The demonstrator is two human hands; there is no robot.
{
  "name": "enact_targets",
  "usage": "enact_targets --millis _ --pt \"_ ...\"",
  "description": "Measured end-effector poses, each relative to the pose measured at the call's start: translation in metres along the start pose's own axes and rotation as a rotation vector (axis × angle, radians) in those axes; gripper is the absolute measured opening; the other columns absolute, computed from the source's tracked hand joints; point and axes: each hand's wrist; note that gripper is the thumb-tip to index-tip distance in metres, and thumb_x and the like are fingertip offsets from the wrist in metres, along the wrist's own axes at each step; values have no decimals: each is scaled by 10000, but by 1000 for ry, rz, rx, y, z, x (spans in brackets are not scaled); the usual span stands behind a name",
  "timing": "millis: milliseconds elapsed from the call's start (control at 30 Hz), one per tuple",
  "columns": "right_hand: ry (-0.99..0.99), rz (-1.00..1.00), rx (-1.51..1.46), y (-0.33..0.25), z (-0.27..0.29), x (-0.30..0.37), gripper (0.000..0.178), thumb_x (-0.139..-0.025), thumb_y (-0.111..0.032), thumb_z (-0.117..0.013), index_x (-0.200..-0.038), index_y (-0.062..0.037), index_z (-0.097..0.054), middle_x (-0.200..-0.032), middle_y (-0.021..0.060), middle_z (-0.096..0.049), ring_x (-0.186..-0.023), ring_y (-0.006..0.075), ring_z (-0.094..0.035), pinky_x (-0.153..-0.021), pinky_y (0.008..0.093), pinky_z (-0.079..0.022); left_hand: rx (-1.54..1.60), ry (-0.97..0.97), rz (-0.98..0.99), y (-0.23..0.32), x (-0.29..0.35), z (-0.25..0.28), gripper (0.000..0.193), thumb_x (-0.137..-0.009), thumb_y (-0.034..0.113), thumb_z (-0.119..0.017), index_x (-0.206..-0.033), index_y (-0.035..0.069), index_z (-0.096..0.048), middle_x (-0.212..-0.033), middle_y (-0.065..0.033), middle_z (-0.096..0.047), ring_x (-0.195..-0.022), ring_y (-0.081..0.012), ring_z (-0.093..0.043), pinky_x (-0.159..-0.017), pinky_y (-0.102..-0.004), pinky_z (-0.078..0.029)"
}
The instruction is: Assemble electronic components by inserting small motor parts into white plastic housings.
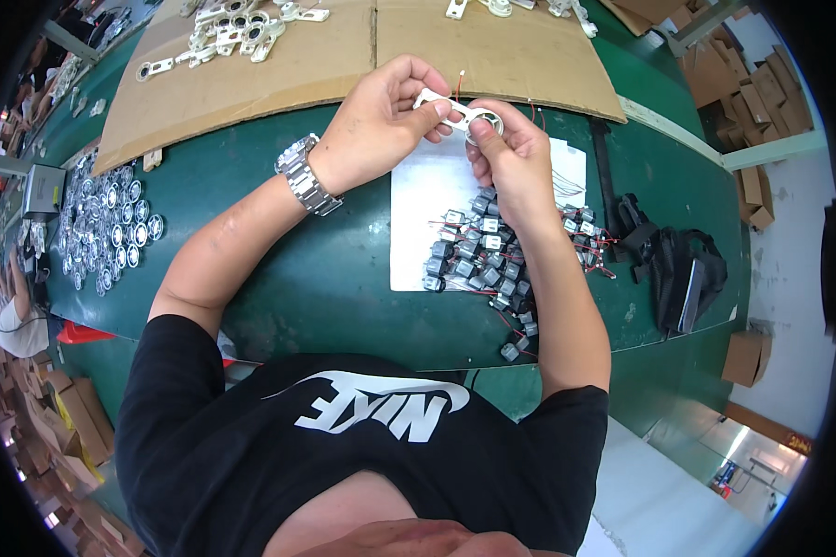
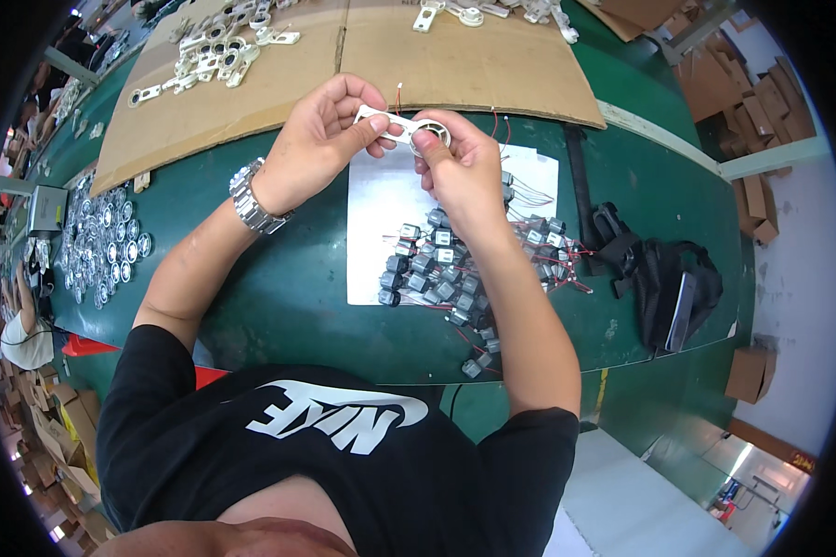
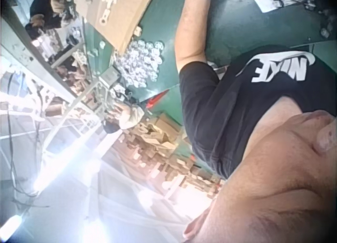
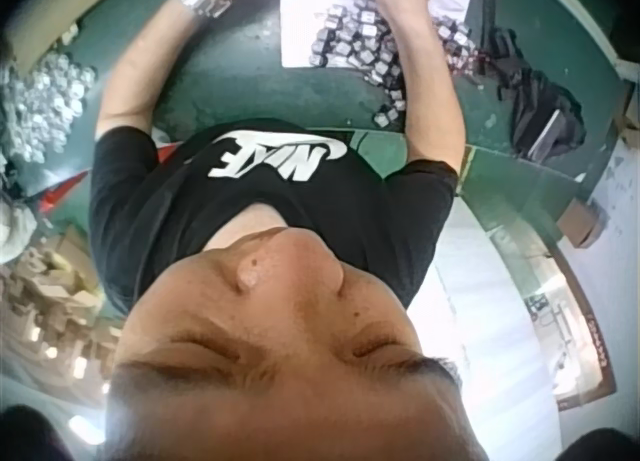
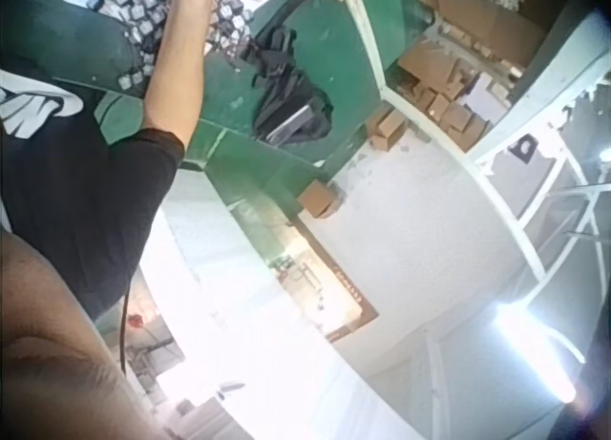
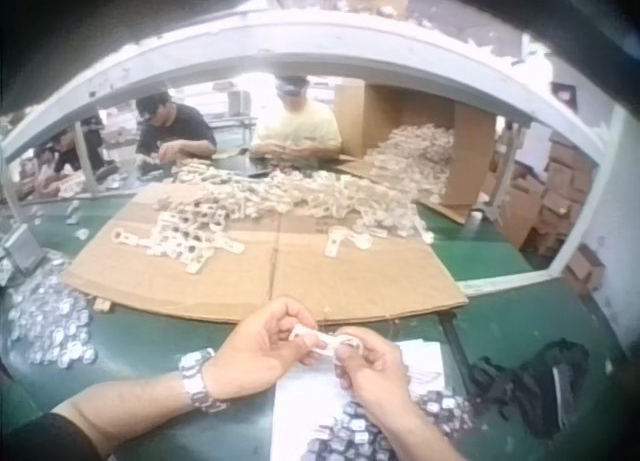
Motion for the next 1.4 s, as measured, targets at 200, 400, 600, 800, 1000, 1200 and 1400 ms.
enact_targets --millis 200,400,600,800,1000,1200,1400 --pt "-95 115 -60 8 -1 -3 380 -1064 -277 -590 -1339 -16 -577 -897 79 -686 -687 110 -619 -605 255 -513 -61 34 -15 13 -14 33 193 -1032 118 -615 -1192 25 -557 -1071 -102 -724 -915 -141 -691 -812 -279 -562" --pt "-25 199 32 1 8 -5 327 -1083 -255 -539 -1252 5 -644 -905 76 -698 -711 100 -620 -621 247 -516 -299 334 -86 11 -38 134 244 -1009 159 -659 -1203 12 -649 -1125 -98 -693 -908 -152 -694 -828 -283 -580" --pt "99 285 -28 -19 22 -4 298 -1085 -217 -519 -1154 23 -682 -848 57 -682 -690 84 -608 -609 227 -500 20 511 44 2 -54 252 295 -1035 103 -592 -1294 -38 -607 -1167 -117 -664 -972 -215 -719 -909 -301 -610" --pt "133 269 71 -14 24 -3 295 -1076 -224 -545 -1151 22 -688 -828 41 -675 -698 82 -600 -625 229 -487 47 370 119 13 -49 241 362 -1063 159 -562 -1366 -39 -562 -1234 -130 -647 -1078 -221 -695 -971 -290 -589" --pt "118 343 172 -8 9 1 262 -1046 -225 -617 -1133 8 -698 -861 57 -705 -749 95 -625 -673 240 -504 138 -7 73 34 -29 141 356 -1065 204 -568 -1334 -28 -583 -1163 -111 -687 -1020 -161 -701 -955 -283 -587" --pt "-67 415 120 -17 -4 12 332 -1032 -220 -651 -1260 20 -619 -1014 87 -709 -868 112 -646 -732 263 -534 313 -190 102 21 -25 83 320 -1070 203 -562 -1305 -12 -578 -1102 -109 -689 -980 -150 -696 -891 -272 -589" --pt "-78 380 -33 -19 -7 15 326 -1016 -163 -670 -1263 37 -595 -1035 92 -682 -859 105 -630 -712 249 -537 342 -201 135 16 -17 50 410 -1057 178 -584 -1434 47 -486 -1082 -100 -685 -933 -145 -704 -839 -288 -601"
Point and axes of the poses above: each hand's wrist, its own x-axis away from the middle knuckle, its own z-axis out of the back of the hand, y = z × x
